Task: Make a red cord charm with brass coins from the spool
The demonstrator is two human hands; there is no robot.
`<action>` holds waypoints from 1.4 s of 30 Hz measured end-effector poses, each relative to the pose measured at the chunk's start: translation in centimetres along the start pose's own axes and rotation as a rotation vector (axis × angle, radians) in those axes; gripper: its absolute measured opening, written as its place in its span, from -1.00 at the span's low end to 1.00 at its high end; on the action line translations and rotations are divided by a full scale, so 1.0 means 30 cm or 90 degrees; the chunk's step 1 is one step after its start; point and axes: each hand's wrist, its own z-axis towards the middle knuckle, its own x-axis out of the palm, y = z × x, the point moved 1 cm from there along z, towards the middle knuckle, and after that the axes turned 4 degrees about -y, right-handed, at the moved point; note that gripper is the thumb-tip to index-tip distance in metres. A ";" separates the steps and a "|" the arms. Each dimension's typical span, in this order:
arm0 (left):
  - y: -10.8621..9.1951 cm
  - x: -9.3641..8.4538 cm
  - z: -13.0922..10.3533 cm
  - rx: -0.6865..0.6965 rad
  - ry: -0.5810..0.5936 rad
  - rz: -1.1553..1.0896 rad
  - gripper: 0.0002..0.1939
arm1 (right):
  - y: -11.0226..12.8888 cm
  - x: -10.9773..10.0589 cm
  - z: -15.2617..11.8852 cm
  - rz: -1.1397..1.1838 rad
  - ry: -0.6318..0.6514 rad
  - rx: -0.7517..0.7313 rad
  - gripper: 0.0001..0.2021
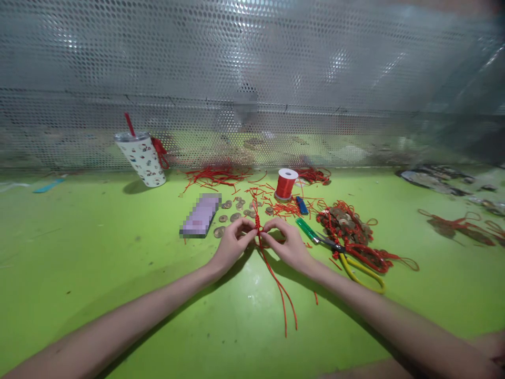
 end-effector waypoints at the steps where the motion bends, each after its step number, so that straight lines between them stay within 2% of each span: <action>1: -0.003 0.000 0.000 0.003 -0.004 0.000 -0.85 | 0.001 0.000 0.000 0.014 0.016 0.020 -0.91; 7: -0.009 0.002 -0.002 0.003 -0.007 -0.003 -0.84 | -0.002 0.012 -0.005 0.137 0.085 0.131 -0.87; 15: -0.006 0.003 -0.003 0.016 0.002 0.006 -0.84 | -0.005 0.030 -0.007 0.219 0.078 0.218 -0.76; 25: 0.002 0.002 -0.004 0.042 -0.006 0.038 -0.84 | -0.004 0.031 -0.003 0.197 0.060 0.198 -0.76; 30: -0.004 0.002 -0.015 0.091 -0.011 0.090 -0.91 | -0.021 0.033 -0.003 0.257 0.065 0.234 -0.74; 36: 0.001 0.003 -0.010 0.098 0.005 0.086 -0.91 | -0.024 0.027 -0.004 0.306 0.063 0.267 -0.72; 42: -0.015 0.005 -0.024 0.168 0.007 0.170 -0.94 | 0.000 0.023 -0.001 0.281 0.084 0.234 -0.72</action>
